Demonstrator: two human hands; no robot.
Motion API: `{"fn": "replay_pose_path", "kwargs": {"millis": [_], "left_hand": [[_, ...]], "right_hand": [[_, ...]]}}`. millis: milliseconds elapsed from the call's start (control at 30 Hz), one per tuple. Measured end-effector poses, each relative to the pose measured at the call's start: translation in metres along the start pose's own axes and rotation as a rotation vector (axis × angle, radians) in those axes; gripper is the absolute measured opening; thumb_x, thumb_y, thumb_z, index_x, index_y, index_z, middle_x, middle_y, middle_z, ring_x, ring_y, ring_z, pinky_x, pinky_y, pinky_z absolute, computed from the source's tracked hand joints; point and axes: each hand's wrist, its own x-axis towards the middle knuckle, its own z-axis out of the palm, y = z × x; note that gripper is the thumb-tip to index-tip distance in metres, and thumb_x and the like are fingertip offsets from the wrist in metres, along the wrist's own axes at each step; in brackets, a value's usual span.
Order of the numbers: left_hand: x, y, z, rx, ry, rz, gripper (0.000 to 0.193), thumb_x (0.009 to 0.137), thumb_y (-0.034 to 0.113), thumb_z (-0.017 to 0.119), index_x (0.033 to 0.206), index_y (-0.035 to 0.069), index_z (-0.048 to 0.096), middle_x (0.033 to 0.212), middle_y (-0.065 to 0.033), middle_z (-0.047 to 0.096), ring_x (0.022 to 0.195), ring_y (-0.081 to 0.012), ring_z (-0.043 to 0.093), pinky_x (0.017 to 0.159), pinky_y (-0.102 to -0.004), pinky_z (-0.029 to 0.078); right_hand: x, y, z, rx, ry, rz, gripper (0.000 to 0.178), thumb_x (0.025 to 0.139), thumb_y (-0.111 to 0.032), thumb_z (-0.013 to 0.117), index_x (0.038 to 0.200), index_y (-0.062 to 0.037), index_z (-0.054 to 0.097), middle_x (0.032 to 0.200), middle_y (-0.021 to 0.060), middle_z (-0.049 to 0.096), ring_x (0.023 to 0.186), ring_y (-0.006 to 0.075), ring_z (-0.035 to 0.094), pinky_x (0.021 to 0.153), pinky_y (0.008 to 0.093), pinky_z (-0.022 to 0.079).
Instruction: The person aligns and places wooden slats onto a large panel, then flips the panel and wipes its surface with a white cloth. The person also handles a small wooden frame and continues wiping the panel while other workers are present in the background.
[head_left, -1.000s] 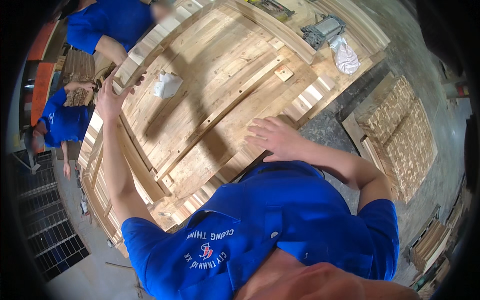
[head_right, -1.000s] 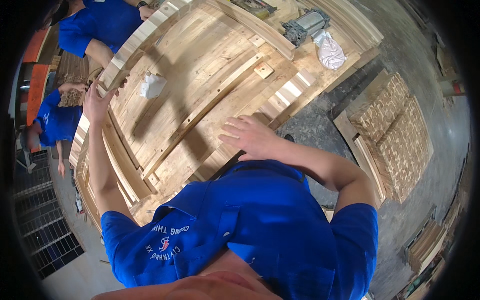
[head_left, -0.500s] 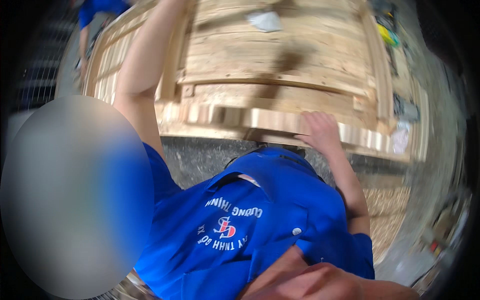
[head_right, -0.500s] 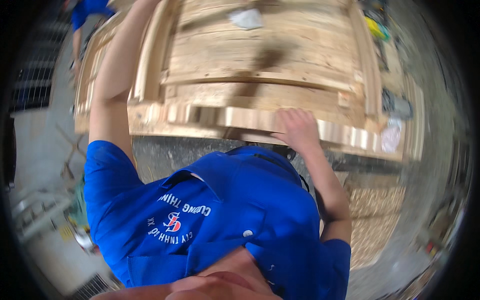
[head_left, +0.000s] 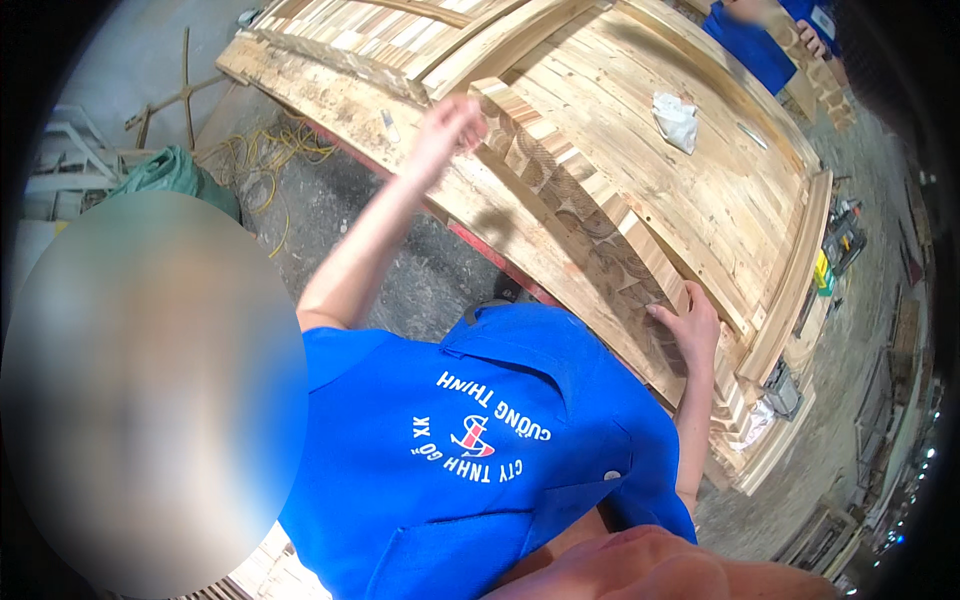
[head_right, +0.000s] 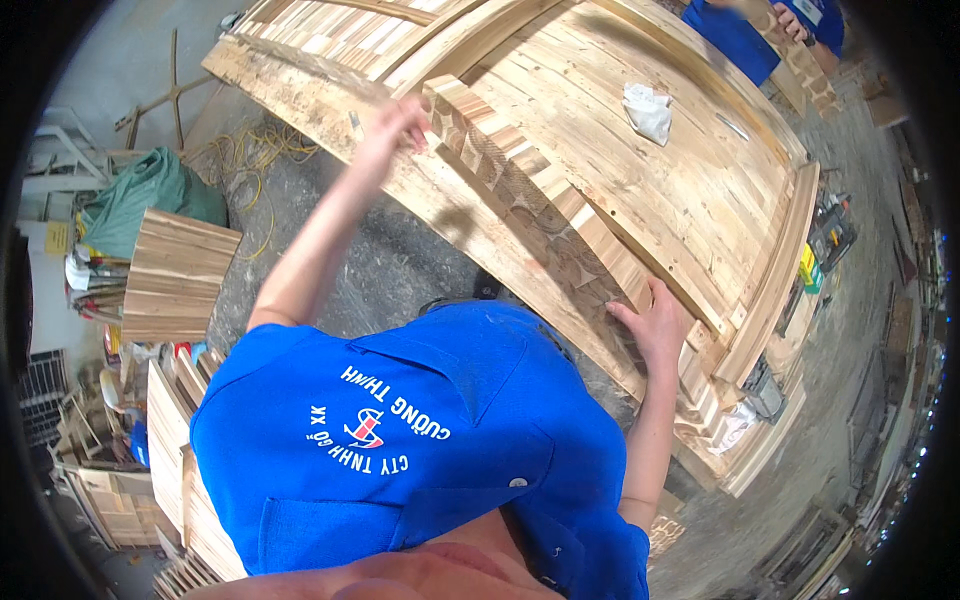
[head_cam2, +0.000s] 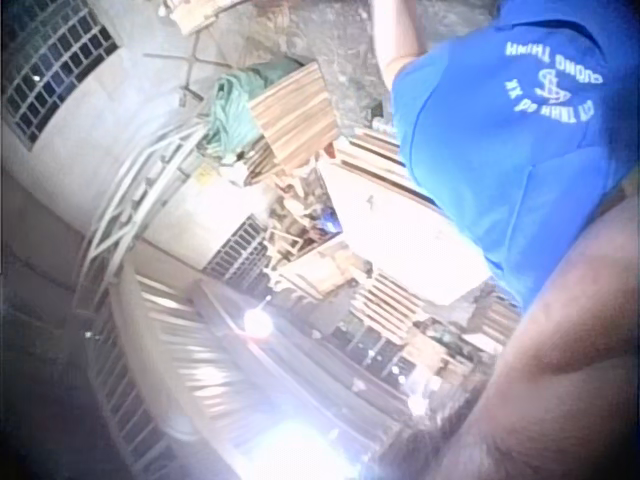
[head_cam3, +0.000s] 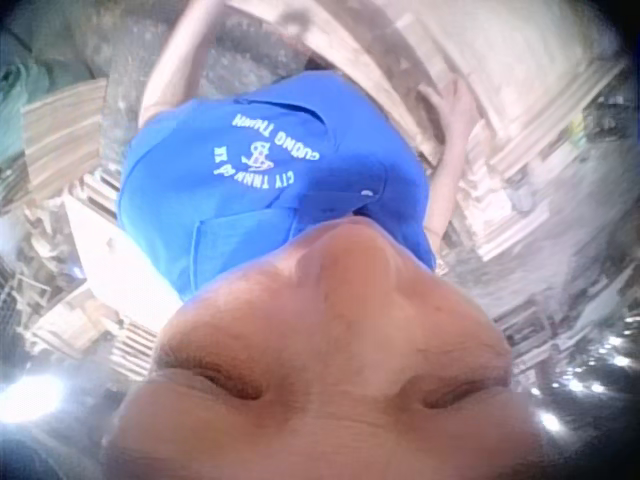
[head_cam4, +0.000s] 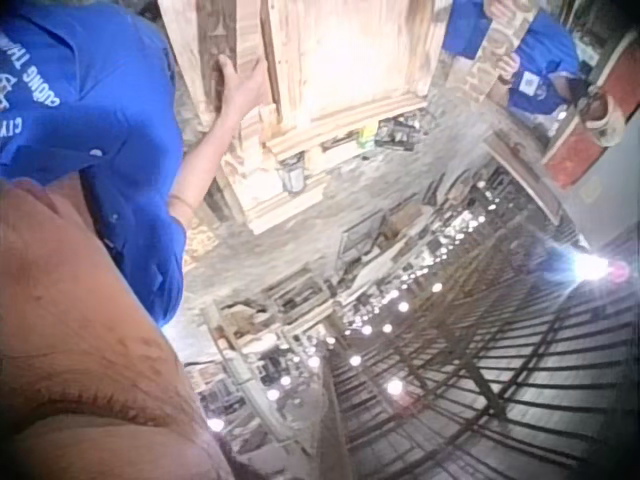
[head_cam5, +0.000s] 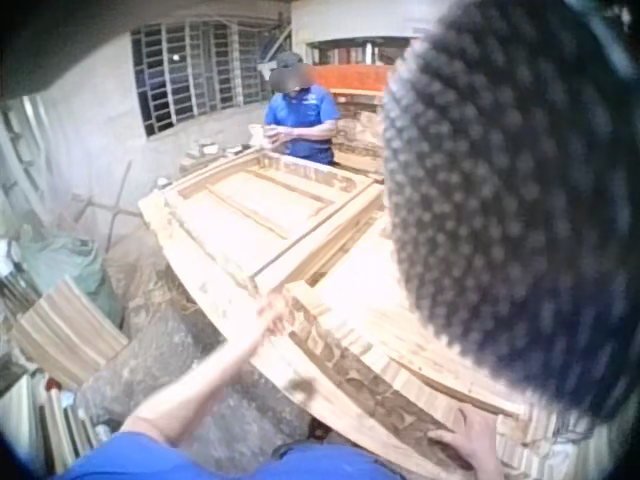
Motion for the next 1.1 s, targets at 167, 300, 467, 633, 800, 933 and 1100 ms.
{"fn": "replay_pose_path", "kwargs": {"millis": [167,300,467,633,800,933,1100], "left_hand": [[-0.070,-0.077,0.083,-0.529,-0.160,-0.744,0.065,0.083,0.057,0.057,0.123,0.006,0.044,0.085,-0.0023,0.060,0.081,-0.0216,0.058,0.084,-0.0370,0.047],[-0.083,-0.080,0.129,-0.752,-0.216,-0.640,0.053,0.083,0.052,0.062,0.114,0.010,0.052,0.098,-0.0034,0.062,0.089,-0.0179,0.060,0.077,-0.0334,0.048],[-0.084,-0.076,0.138,-0.758,-0.161,-0.512,0.038,0.085,0.041,0.064,0.108,0.012,0.057,0.096,0.0003,0.062,0.086,-0.0123,0.059,0.074,-0.0323,0.049],[-0.071,-0.069,0.148,-0.931,-0.280,-0.337,0.057,0.086,0.056,0.054,0.120,0.011,0.048,0.110,-0.0052,0.056,0.098,-0.0184,0.055,0.087,-0.0418,0.045],[-0.083,0.022,0.171,-0.977,-0.380,-0.256,0.101,0.074,0.080,0.035,0.145,0.019,-0.003,0.150,-0.0156,0.009,0.137,-0.0353,0.017,0.099,-0.0635,0.030],[-0.095,0.088,0.187,-1.104,-0.545,-0.256,0.102,0.073,0.079,0.044,0.145,0.014,0.011,0.145,-0.0165,0.025,0.134,-0.0350,0.025,0.104,-0.0608,0.025],[-0.053,0.079,0.220,-1.297,-0.372,-0.344,0.093,0.075,0.066,0.058,0.141,0.011,0.024,0.140,-0.0162,0.032,0.130,-0.0334,0.031,0.105,-0.0571,0.024]], "right_hand": [[0.004,0.009,0.005,0.249,-0.149,-0.061,0.058,0.061,-0.033,0.081,0.104,0.0014,0.062,0.095,0.0149,0.066,0.088,0.0233,0.062,0.079,0.0327,0.047],[0.006,0.014,0.009,0.395,-0.218,-0.073,0.047,0.066,-0.027,0.079,0.100,0.0013,0.063,0.086,0.0069,0.065,0.079,0.0138,0.059,0.074,0.0272,0.045],[0.009,0.027,0.006,0.429,-0.272,-0.039,0.043,0.072,-0.030,0.075,0.099,0.0014,0.063,0.086,0.0061,0.065,0.081,0.0124,0.058,0.074,0.0280,0.046],[-0.012,0.013,-0.006,0.280,0.005,-0.130,0.055,0.069,-0.038,0.076,0.102,0.0022,0.060,0.089,0.0143,0.065,0.082,0.0240,0.062,0.075,0.0336,0.046],[-0.037,-0.050,-0.051,-0.189,0.586,-0.326,0.063,0.057,-0.036,0.081,0.106,-0.0042,0.058,0.096,0.0127,0.060,0.090,0.0304,0.056,0.079,0.0391,0.043],[-0.038,-0.062,-0.072,-0.427,0.772,-0.480,0.065,0.055,-0.031,0.078,0.111,-0.0079,0.055,0.103,0.0075,0.056,0.096,0.0249,0.052,0.082,0.0389,0.039],[-0.017,-0.057,-0.072,-0.540,0.818,-0.587,0.057,0.062,-0.027,0.075,0.112,-0.0087,0.054,0.111,0.0059,0.053,0.103,0.0265,0.049,0.086,0.0422,0.036]]}}
